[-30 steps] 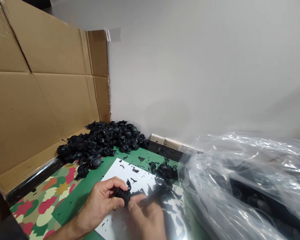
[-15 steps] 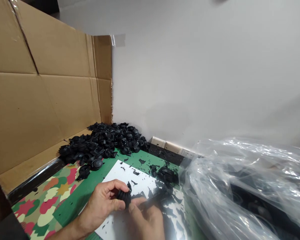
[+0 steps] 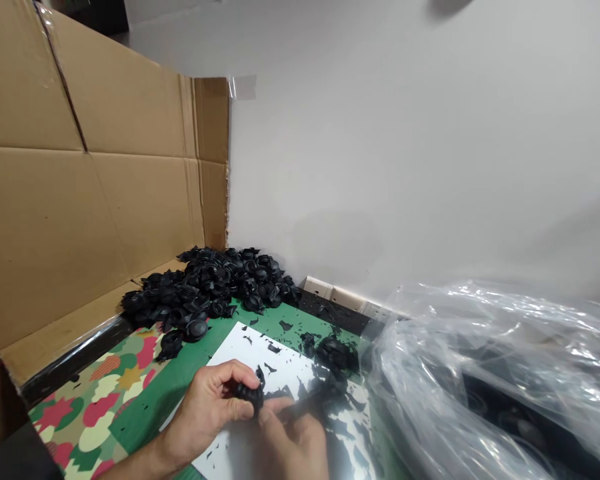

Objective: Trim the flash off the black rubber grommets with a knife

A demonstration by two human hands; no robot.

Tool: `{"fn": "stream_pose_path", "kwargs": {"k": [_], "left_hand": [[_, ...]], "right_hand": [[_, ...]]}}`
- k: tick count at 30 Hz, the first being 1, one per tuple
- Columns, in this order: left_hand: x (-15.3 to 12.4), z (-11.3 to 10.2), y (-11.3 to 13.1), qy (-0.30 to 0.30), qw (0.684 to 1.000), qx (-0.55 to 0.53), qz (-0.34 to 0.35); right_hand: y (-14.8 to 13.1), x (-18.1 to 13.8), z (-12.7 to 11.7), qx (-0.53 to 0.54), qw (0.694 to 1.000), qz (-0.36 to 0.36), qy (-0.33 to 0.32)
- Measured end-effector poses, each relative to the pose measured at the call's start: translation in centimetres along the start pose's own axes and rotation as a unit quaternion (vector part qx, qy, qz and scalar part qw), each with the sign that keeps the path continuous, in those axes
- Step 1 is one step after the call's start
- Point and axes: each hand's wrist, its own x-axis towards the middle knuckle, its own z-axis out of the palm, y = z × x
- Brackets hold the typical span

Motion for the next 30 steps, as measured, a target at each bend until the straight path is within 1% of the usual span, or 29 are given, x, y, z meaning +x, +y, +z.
{"fn": "stream_pose_path", "kwargs": {"k": [5,9,11,14,16,18,19,21,24,26,30], "left_hand": [[-0.2,0.0,-0.2,0.006,0.999,0.017,0.051],[-0.3,0.0,-0.2,0.009,0.997,0.032,0.065],[-0.3,0.0,-0.1,0.012,0.998,0.028,0.060],[-0.2,-0.1,-0.1,0.015,0.999,0.013,0.045],[0.0,-0.1,-0.1,0.024,1.000,-0.003,0.020],[0.1,-0.1,0.0,0.033,0.999,-0.023,-0.024],[0.2,-0.2,0.1,0.034,0.998,-0.034,-0.048],[0.2,-0.2,0.2,0.030,0.994,-0.055,-0.088],[0.3,-0.2,0.4,0.019,0.988,-0.086,-0.128],[0.2,-0.1,0.4,0.014,0.984,-0.102,-0.147],[-0.2,0.6,0.6,0.002,0.980,-0.113,-0.165]], "right_hand": [[0.2,0.1,-0.1,-0.007,1.000,-0.001,0.009],[0.3,0.2,-0.1,-0.028,1.000,0.002,-0.001],[0.2,0.2,0.1,-0.023,1.000,0.008,-0.001],[-0.4,-0.1,0.5,-0.003,0.999,0.038,-0.003],[-0.8,-0.4,0.8,0.004,0.998,0.057,0.002],[-1.0,-0.5,0.9,0.025,0.998,0.062,0.019],[-1.1,-0.6,0.8,0.030,0.998,0.058,0.028],[-1.0,-0.6,0.5,0.014,0.999,0.025,0.037],[-0.6,-0.6,0.1,-0.072,0.995,-0.060,0.037],[-0.4,-0.8,0.2,-0.118,0.987,-0.099,0.035],[-0.6,-1.3,1.0,-0.180,0.973,-0.139,0.023]]}}
